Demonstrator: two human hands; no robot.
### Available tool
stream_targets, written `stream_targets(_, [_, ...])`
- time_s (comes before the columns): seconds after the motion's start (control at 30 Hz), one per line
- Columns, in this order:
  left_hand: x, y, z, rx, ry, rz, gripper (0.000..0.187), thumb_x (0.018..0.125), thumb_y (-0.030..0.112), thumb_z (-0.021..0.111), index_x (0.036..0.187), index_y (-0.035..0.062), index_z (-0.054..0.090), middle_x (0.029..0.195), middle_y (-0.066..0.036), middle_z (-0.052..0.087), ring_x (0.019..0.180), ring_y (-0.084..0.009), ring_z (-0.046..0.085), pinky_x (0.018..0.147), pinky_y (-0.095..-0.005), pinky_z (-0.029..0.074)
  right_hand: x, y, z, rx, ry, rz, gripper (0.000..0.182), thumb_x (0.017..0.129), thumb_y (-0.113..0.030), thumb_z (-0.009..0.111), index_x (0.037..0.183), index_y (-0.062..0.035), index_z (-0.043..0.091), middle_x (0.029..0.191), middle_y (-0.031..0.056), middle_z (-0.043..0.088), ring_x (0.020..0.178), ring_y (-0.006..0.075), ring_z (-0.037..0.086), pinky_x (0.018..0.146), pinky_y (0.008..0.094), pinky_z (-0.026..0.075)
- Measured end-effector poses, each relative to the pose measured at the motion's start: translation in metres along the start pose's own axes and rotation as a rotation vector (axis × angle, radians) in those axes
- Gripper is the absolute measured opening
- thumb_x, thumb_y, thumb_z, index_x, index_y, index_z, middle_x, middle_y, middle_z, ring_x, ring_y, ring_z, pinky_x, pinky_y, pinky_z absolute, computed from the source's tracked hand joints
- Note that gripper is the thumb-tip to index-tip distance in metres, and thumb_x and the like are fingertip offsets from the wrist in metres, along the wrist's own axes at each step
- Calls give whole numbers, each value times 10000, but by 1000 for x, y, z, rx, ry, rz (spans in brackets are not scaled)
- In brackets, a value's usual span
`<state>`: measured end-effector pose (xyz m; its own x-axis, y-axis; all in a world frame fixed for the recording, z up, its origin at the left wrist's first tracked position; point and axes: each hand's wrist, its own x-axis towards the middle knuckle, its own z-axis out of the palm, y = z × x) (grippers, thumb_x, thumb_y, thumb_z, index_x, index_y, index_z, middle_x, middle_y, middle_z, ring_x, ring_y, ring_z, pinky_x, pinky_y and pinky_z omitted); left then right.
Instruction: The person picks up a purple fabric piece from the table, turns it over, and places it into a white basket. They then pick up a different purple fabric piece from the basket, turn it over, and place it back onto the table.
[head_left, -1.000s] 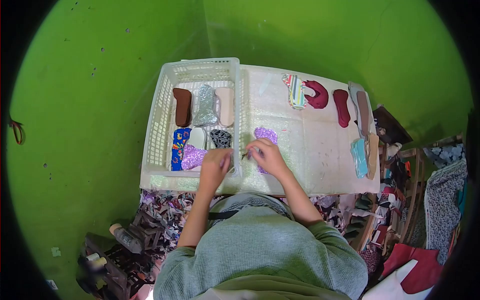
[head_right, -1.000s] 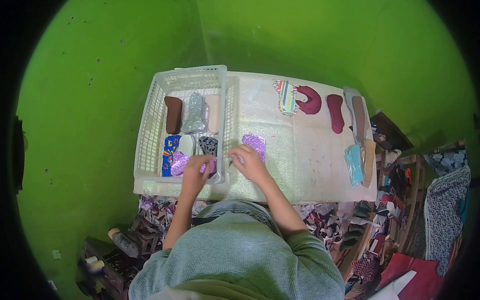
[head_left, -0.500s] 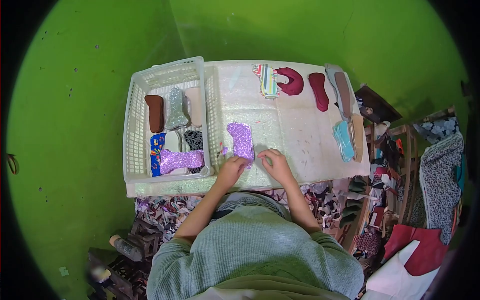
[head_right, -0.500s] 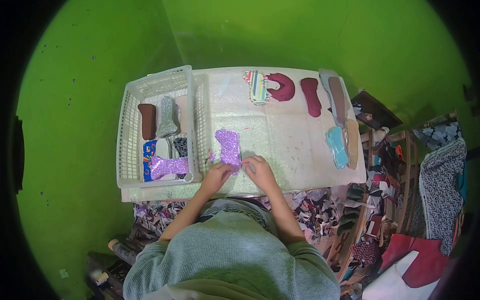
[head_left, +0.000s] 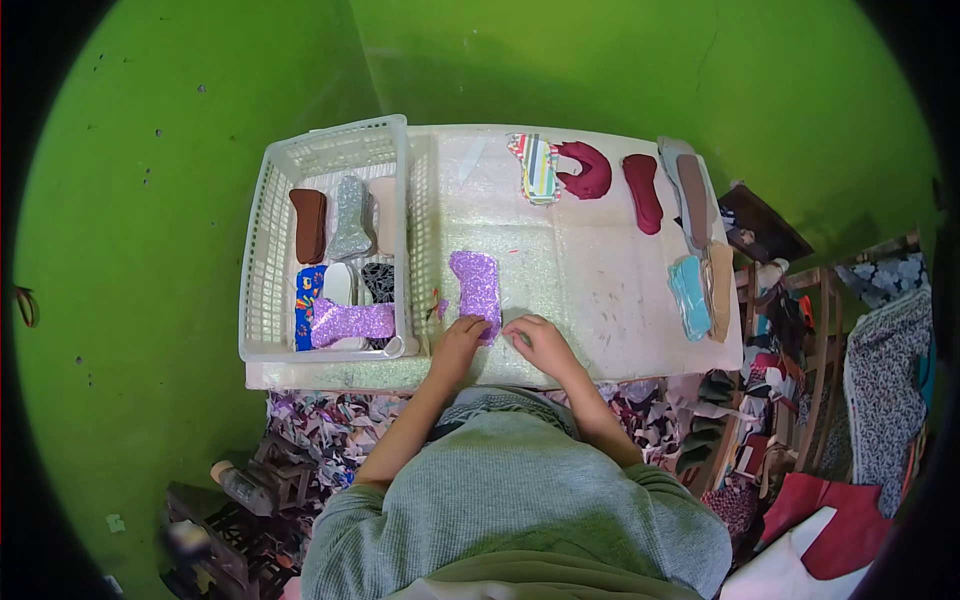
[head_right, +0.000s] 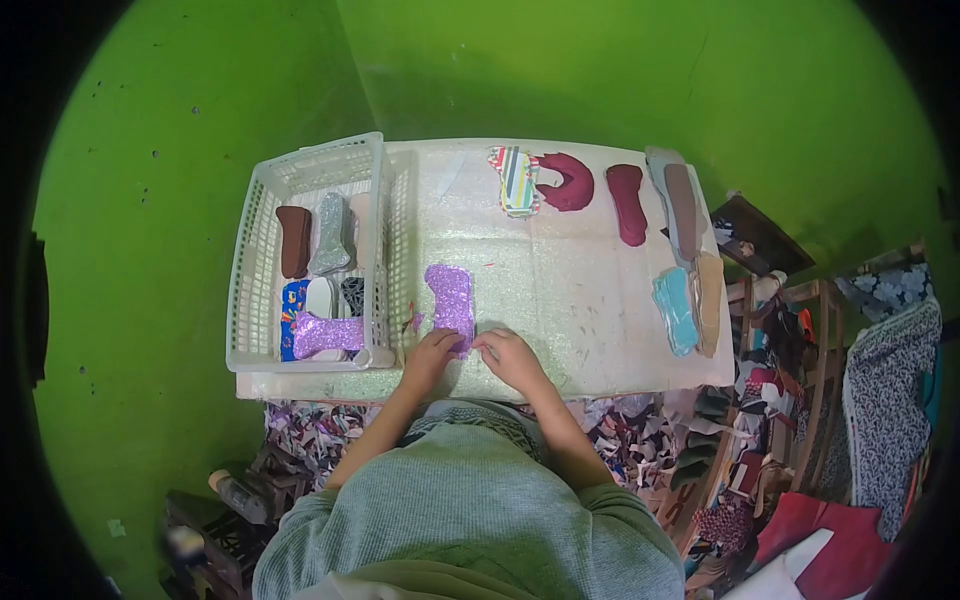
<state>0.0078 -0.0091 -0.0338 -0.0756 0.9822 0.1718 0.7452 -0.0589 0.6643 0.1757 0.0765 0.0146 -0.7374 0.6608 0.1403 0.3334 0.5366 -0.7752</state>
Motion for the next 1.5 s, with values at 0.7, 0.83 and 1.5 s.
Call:
stream_targets(0.7, [14,12,-12,-136,347,-216,139,798,121,602,915,53,631,805,-127,633,689,-254,618,611,-338,484,38,17,14,243,-212,568,240,889,-229,498,890,-12,601,821,106,623,686,117,580,631,266,477])
stream_targets(0.83, [14,20,-18,-62,306,-66,115,784,103,612,881,42,607,811,-134,618,728,-291,603,636,-358,481,44,10,17,847,-243,810,260,907,-248,462,1052,-43,531,901,81,608,738,138,580,678,270,477])
stream_targets(1.5, [36,25,-14,-1225,149,-631,192,827,145,615,975,29,577,811,-31,618,695,-66,563,613,-182,464,30,3,-4,880,-313,563,402,837,-45,436,1239,-45,442,1046,54,577,918,121,549,806,255,430])
